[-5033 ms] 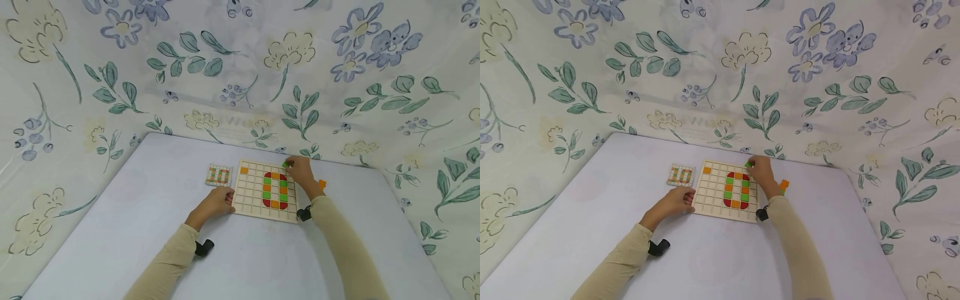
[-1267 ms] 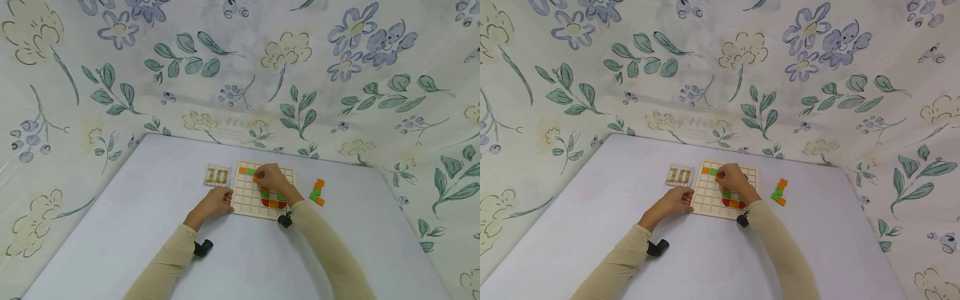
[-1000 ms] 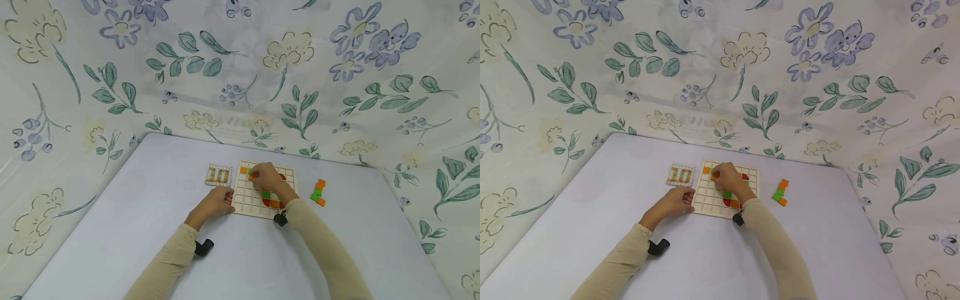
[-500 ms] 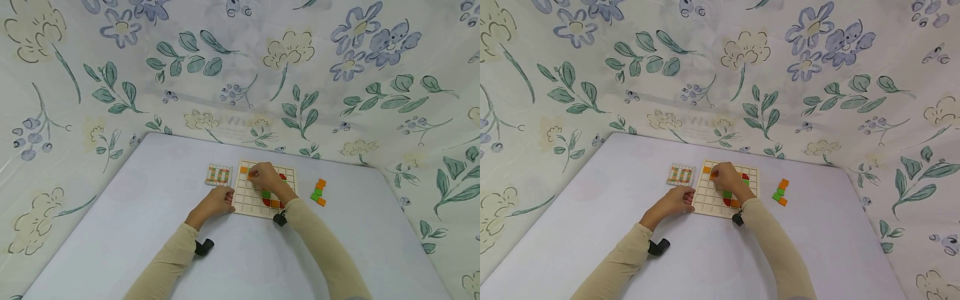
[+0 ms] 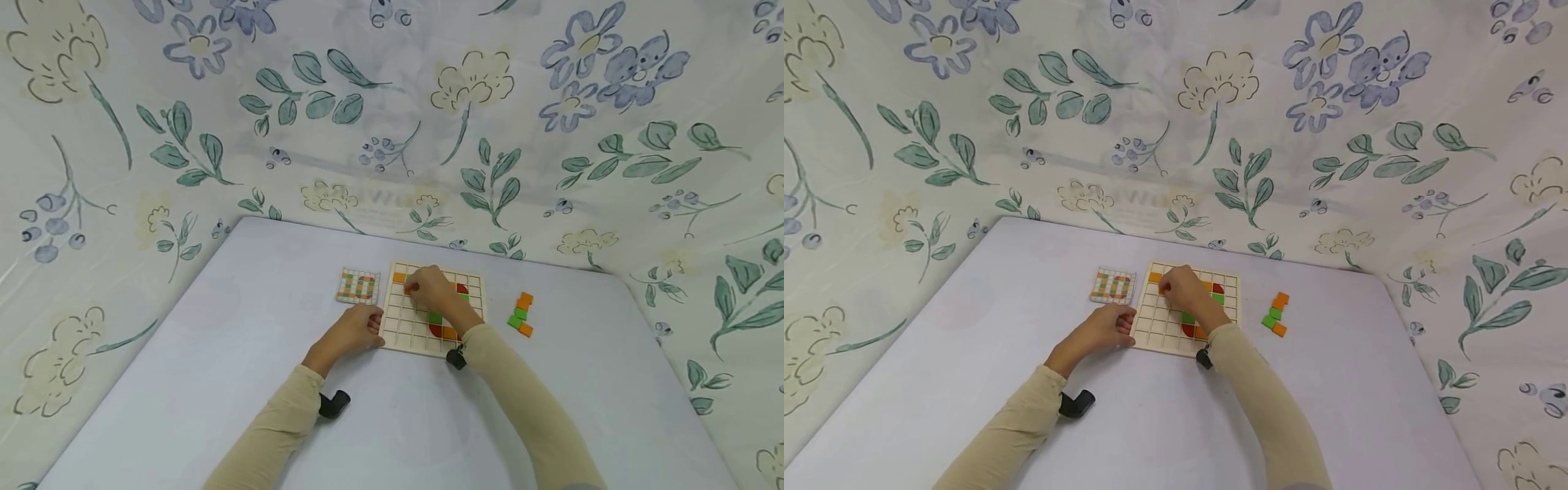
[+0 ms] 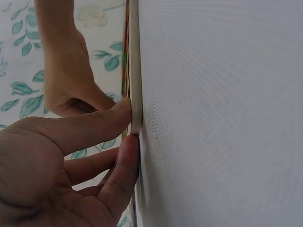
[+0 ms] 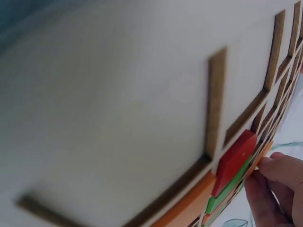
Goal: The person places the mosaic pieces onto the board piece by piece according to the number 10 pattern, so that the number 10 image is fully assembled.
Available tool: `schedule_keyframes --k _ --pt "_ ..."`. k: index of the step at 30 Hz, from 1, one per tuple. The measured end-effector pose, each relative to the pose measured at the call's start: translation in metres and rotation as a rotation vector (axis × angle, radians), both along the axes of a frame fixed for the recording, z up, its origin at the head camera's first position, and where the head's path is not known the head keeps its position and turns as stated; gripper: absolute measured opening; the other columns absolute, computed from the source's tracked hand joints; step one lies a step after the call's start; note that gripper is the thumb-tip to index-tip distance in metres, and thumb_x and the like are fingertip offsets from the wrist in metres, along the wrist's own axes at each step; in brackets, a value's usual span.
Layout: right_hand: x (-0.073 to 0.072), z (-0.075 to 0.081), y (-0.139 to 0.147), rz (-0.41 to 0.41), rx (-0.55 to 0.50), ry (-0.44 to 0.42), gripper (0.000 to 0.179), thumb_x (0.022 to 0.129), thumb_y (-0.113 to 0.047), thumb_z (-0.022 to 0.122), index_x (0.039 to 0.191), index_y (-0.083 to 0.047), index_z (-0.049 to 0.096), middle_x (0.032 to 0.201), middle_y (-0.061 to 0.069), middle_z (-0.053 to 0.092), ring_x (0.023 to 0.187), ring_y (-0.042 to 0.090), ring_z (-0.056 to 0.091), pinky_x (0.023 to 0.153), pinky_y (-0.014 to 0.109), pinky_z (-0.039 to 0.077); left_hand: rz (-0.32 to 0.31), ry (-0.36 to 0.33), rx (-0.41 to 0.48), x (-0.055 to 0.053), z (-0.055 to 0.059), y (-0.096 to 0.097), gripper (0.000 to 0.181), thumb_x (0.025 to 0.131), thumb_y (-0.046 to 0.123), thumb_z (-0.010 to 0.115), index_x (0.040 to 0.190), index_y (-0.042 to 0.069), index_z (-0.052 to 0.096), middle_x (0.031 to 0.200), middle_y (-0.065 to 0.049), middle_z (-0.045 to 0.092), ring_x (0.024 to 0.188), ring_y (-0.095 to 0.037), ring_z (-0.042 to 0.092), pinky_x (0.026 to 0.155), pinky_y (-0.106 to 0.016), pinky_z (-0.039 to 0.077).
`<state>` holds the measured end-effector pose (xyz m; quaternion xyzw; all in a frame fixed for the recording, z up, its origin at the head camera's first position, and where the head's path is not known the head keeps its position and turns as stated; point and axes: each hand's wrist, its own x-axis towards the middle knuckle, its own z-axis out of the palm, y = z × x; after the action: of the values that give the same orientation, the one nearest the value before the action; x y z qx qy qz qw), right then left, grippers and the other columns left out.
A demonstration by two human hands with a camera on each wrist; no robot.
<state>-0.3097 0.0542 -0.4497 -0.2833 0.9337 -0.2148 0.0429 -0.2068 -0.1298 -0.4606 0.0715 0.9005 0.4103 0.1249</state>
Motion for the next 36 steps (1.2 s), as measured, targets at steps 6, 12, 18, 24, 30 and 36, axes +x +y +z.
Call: schedule_keyframes --k 6,12,18,24,30,36 --pt "0.000 0.002 0.010 0.006 -0.022 -0.020 0.021 0.089 -0.001 0.065 0.104 -0.007 0.077 0.104 0.004 0.072 0.100 0.019 0.064 0.090 0.033 0.052 -0.003 -0.002 0.004 0.000 0.001 0.003 0.059 0.075 -0.003 0.081 0.127 -0.011 0.054 0.096 -0.007 0.058 0.087 -0.019 0.055 0.082 -0.032 0.050" --pt "-0.004 0.006 0.043 -0.018 -0.095 -0.012 0.022 0.089 -0.001 0.065 0.108 -0.003 0.074 0.107 0.009 0.070 0.096 0.023 0.064 0.084 0.035 0.054 0.009 -0.015 0.006 0.001 0.001 0.006 0.059 0.076 -0.002 0.080 0.128 -0.009 0.055 0.096 -0.007 0.057 0.088 -0.019 0.055 0.082 -0.032 0.050" --pt "-0.007 0.009 0.095 -0.145 -0.084 0.002 0.023 0.090 -0.005 0.064 0.111 0.001 0.072 0.109 0.014 0.069 0.098 0.027 0.063 0.085 0.040 0.054 0.016 -0.009 0.004 0.001 0.002 0.005 0.059 0.075 -0.002 0.081 0.128 -0.009 0.055 0.097 -0.007 0.057 0.088 -0.019 0.054 0.081 -0.033 0.050" --pt "0.001 0.011 0.148 -0.251 -0.061 -0.011 0.023 0.088 -0.004 0.065 0.109 0.004 0.071 0.108 0.017 0.069 0.100 0.032 0.061 0.085 0.045 0.053 0.014 -0.004 0.004 0.000 0.001 0.003 0.058 0.076 -0.002 0.080 0.128 -0.009 0.055 0.098 -0.008 0.057 0.089 -0.020 0.055 0.081 -0.033 0.050" --pt "0.009 0.009 0.185 -0.434 0.065 -0.036 0.024 0.088 -0.019 0.069 0.096 0.003 0.070 0.092 0.015 0.067 0.081 0.027 0.059 0.073 0.040 0.053 0.008 0.004 -0.017 -0.001 0.001 0.001 0.060 0.075 -0.001 0.081 0.128 -0.010 0.055 0.098 -0.008 0.058 0.090 -0.020 0.055 0.083 -0.034 0.049" --pt "0.016 0.008 0.199 -0.580 0.138 -0.148 0.035 0.085 -0.030 0.072 0.086 0.004 0.063 0.080 0.013 0.063 0.067 0.022 0.056 0.060 0.032 0.050 0.005 -0.004 -0.021 -0.001 0.002 0.001 0.060 0.075 -0.001 0.081 0.128 -0.009 0.055 0.098 -0.008 0.059 0.090 -0.020 0.056 0.083 -0.034 0.050"
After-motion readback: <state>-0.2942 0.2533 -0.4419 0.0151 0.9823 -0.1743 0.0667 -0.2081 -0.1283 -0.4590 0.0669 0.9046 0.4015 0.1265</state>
